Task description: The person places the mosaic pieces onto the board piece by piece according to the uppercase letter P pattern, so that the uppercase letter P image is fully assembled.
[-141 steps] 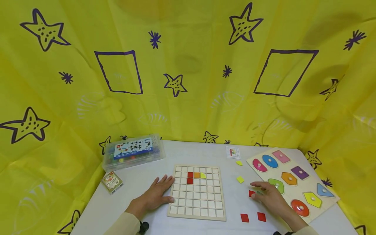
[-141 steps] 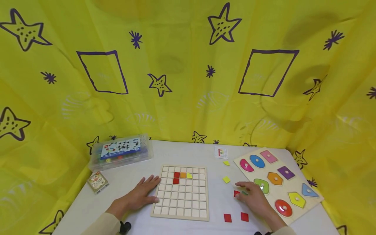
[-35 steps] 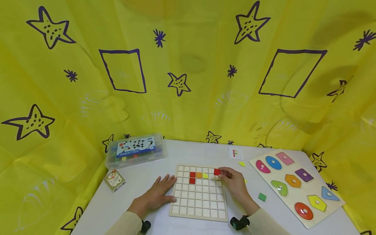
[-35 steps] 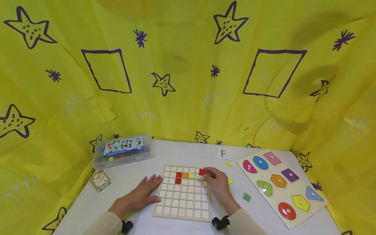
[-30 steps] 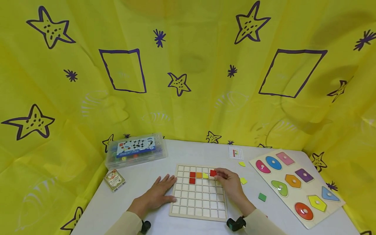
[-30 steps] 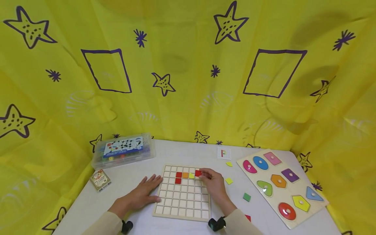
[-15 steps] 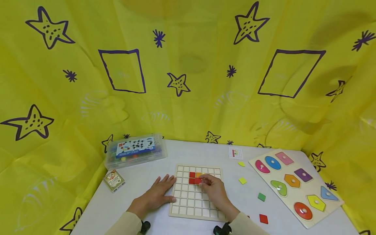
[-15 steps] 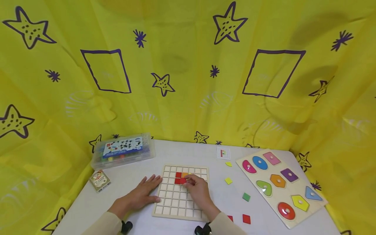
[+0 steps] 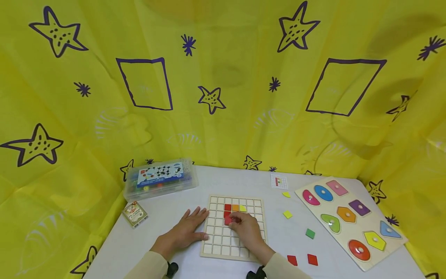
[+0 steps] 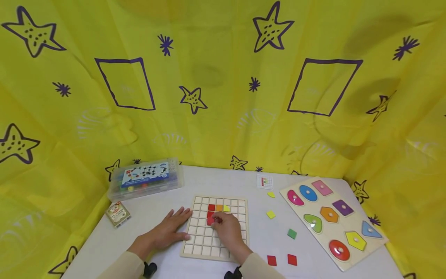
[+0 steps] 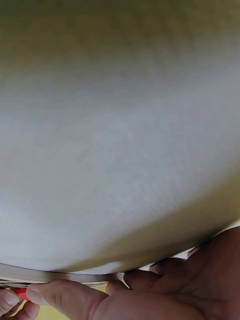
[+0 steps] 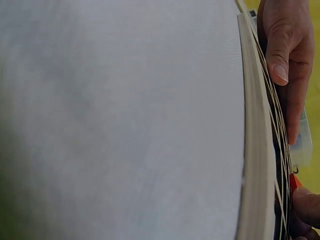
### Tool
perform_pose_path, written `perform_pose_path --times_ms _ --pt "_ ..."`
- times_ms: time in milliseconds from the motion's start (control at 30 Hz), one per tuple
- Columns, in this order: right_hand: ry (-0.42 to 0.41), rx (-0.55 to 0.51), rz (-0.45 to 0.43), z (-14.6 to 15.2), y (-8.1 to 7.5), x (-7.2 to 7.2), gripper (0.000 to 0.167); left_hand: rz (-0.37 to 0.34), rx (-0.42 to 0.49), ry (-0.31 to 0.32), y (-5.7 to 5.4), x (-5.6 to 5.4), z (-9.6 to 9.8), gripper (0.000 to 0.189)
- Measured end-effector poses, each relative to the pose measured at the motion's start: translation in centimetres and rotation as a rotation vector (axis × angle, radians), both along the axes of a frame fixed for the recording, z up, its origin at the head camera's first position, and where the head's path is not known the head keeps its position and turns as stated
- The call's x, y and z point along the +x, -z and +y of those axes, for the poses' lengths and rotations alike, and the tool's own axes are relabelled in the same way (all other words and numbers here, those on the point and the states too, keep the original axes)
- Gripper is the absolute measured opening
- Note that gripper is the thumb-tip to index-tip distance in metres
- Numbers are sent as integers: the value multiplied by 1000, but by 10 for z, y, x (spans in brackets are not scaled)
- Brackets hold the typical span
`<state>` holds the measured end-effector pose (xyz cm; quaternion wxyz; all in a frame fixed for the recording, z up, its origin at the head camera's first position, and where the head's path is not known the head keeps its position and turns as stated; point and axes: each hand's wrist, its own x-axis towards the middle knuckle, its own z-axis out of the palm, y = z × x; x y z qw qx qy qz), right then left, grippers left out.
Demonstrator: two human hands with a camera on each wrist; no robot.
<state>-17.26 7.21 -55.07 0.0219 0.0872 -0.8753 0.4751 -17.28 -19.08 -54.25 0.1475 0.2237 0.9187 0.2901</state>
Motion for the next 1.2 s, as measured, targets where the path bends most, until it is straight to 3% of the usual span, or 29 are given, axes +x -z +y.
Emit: perform_pose_path --times_ms 400,600,867,1200 --pt "-37 68 45 -3 -4 2 20 -9 -3 -9 -1 2 1 89" --pt "-48 66 23 -2 -8 2 24 -7 -3 -7 -2 2 1 89" --pt "-41 -31 -74 1 -10 -2 19 2 -1 -5 -3 1 1 89" --pt "-30 -137 -95 10 -15 -2 19 -7 2 -16 -2 1 2 90"
